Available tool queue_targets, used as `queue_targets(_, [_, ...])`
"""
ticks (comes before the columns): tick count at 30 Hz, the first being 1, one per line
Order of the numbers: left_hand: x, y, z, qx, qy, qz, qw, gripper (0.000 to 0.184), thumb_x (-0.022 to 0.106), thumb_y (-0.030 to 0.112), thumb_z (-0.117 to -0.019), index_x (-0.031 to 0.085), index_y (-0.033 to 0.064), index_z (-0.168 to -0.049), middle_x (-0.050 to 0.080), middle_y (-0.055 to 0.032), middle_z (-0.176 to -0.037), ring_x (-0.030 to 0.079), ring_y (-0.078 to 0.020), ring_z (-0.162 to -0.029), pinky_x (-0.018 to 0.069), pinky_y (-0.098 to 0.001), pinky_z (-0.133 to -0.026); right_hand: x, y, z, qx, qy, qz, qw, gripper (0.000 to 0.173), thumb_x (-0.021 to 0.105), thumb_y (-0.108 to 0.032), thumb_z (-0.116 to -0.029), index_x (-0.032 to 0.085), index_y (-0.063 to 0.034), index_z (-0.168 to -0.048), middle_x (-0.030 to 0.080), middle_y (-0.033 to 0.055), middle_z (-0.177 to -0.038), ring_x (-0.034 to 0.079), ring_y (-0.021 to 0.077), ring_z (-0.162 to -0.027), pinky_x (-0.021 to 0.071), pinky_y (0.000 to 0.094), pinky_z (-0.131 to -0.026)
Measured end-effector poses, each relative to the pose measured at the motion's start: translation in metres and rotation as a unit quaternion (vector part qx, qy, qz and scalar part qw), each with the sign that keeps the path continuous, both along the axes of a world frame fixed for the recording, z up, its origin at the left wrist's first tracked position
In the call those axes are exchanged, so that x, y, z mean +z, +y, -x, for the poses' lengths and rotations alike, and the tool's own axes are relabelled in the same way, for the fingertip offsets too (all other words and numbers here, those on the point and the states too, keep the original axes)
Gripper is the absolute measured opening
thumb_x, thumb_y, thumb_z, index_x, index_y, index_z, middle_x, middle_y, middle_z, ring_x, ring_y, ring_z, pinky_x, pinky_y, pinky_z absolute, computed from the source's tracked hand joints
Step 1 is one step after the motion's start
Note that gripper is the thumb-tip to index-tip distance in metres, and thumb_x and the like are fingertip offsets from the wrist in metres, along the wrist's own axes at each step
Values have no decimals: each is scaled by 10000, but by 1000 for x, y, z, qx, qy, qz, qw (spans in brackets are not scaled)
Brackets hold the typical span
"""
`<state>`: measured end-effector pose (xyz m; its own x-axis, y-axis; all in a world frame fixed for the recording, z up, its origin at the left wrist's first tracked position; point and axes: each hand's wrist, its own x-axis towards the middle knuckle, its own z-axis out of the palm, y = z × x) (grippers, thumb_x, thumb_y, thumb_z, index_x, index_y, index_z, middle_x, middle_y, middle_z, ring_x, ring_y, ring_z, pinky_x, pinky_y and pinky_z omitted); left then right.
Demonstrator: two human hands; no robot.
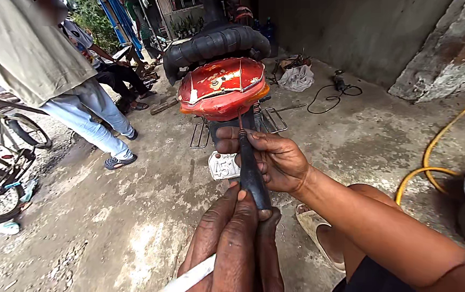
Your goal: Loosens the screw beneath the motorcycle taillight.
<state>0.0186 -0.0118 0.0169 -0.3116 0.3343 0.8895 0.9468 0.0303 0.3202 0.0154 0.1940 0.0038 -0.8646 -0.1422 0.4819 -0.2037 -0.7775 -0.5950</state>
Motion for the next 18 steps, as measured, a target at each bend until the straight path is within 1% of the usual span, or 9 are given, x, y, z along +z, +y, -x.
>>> queue_targets(4, [0,0,1,28,-34,-5,999,322,808,313,-898,712,17,-978,706,-83,-959,696,-86,-892,582,-195,-743,3,-5,-1,-56,-27,-1,998,258,477,-246,-1086,637,-78,-1201,703,130,-1008,646,105,-667,540,211,-575])
queue_targets(6, [1,-1,5,53,-45,11,998,358,762,413,-921,705,63,-870,688,-32,-841,667,-66,-777,531,-204,-640,5,-11,0,-98,-55,1,994,256,500,-273,-1085,652,-68,-1104,703,132,-919,646,105,-618,537,209,-533])
queue_targets(8, [2,-4,7,65,-55,31,996,411,731,487,-928,671,93,-826,656,5,-778,637,-48,-715,497,-210,-593,6,-16,1,-121,-70,1,990,263,510,-297,-1086,647,-73,-1065,685,119,-866,634,101,-591,534,207,-514])
queue_targets(9, [3,-5,8,61,-58,31,996,425,748,496,-914,667,82,-858,655,2,-791,632,-44,-720,500,-206,-599,6,-16,1,-126,-72,-3,989,266,515,-300,-1085,651,-72,-1063,686,117,-862,627,97,-584,530,206,-510])
queue_targets(12, [5,-6,5,18,-26,13,999,472,845,365,-863,681,-19,-1085,704,-115,-1035,707,-116,-926,617,-238,-779,5,-14,-1,-134,-68,-22,988,280,502,-292,-1091,657,-60,-1073,686,110,-861,624,85,-592,533,197,-522])
queue_targets(13, [6,-5,4,13,-5,10,1000,415,853,293,-860,706,-23,-1085,710,-140,-1072,707,-132,-967,607,-238,-818,5,-13,-2,-130,-60,-25,989,281,499,-287,-1092,658,-55,-1085,680,102,-866,630,83,-613,542,197,-545])
queue_targets(15, [7,-1,2,14,17,3,1000,303,852,227,-856,747,3,-1030,718,-123,-1039,702,-131,-959,596,-223,-823,5,-9,-4,-103,-45,-26,993,307,484,-294,-1095,653,-46,-1162,676,89,-924,650,89,-675,572,211,-609])
queue_targets(16, [7,1,1,15,15,1,1000,280,848,228,-859,753,12,-1011,720,-113,-1013,702,-129,-936,596,-223,-803,4,-6,-4,-74,-32,-22,996,349,446,-290,-1105,633,-36,-1252,682,102,-1026,649,89,-698,573,211,-622])
queue_targets(18, [7,4,-2,23,-1,-2,1000,320,840,299,-869,756,13,-984,719,-104,-963,702,-129,-877,596,-230,-747,4,-3,-5,-15,-6,1,1000,443,349,-247,-1100,545,0,-1411,657,155,-1263,609,70,-668,523,182,-566])
